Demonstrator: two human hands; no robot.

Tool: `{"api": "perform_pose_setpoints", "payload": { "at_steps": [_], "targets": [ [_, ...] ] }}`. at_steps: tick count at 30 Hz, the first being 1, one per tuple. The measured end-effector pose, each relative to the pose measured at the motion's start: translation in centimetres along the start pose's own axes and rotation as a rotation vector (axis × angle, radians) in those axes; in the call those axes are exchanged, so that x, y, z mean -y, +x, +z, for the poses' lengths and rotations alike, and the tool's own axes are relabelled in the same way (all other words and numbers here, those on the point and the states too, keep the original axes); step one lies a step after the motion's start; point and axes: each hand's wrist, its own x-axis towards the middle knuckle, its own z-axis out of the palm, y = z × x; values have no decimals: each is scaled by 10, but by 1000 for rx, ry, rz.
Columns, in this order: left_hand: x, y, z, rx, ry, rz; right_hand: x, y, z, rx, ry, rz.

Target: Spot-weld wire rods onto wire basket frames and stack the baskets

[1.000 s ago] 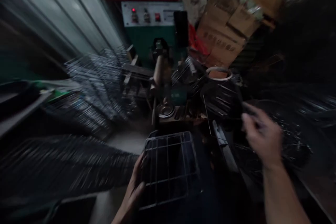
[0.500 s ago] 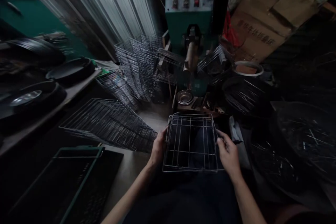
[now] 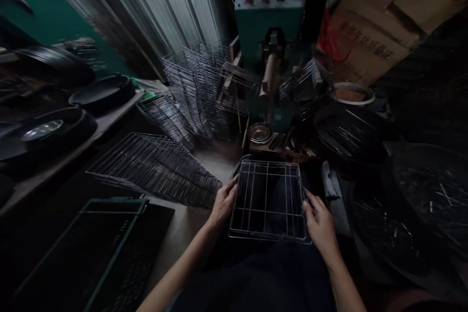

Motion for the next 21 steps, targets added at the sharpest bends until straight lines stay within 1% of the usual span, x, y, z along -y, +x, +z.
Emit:
{"api": "perform_pose_setpoints", "payload": {
  "at_steps": [4, 9, 13, 16, 21],
  "targets": [
    [6, 6, -1, 5, 35, 4, -12, -5, 5, 28, 34, 24],
    [10, 9, -4, 21, 138, 22, -15, -5, 6, 40, 39, 21],
    [11, 9, -6, 61, 106, 32, -16, -3, 4, 58, 14, 0],
    [13, 5, -7, 66, 83, 44, -18, -2, 5, 72, -32, -16],
    [25, 2, -4, 53, 90, 45, -23, -8, 0, 77, -73, 21]
  ]
}}
